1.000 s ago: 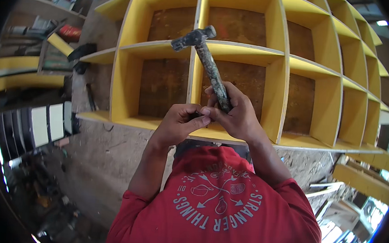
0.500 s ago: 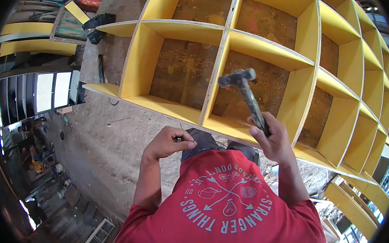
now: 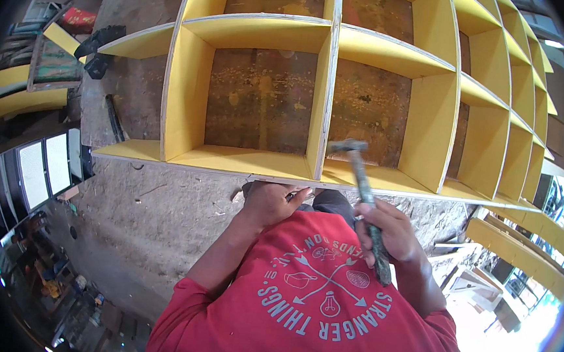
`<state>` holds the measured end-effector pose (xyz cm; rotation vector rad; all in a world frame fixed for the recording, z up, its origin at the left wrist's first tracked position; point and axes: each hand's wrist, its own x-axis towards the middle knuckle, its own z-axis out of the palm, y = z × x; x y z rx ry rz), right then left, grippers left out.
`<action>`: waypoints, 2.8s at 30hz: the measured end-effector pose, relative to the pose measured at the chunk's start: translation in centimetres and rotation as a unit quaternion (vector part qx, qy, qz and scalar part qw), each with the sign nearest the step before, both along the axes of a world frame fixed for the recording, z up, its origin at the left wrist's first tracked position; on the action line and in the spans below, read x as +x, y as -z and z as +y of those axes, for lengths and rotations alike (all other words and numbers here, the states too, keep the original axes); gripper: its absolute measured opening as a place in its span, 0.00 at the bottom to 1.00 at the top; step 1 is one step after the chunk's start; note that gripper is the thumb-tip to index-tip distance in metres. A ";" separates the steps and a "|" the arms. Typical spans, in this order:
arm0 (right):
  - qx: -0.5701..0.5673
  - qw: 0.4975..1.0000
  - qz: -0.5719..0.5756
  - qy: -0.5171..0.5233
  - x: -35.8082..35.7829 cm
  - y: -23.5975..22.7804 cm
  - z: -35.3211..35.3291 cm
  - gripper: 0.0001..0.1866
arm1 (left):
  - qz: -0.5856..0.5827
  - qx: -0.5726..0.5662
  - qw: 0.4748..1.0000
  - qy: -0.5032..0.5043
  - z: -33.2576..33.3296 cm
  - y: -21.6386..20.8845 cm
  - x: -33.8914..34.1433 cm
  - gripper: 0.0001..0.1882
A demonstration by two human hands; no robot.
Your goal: The person trims nails on a wooden board using pincers, then hammers nails into the board to attach it to a shelving unit using a hammer.
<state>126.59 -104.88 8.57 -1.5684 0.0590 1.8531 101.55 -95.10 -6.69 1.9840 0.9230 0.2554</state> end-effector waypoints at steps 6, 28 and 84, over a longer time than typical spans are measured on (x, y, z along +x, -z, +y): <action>-0.015 1.000 -0.016 -0.009 -1.0 1.2 0.0 0.17 | -0.032 0.026 0.999 0.002 0.0 -0.1 0.0 0.13; 0.155 0.823 -0.437 -0.330 3.4 -0.1 -8.7 0.22 | -0.108 -0.398 0.900 -0.141 -0.2 -1.0 -0.3 0.08; 0.192 0.769 -0.407 -0.454 -0.8 2.5 -6.9 0.23 | -0.126 -0.311 0.932 -0.135 -0.5 0.3 0.1 0.13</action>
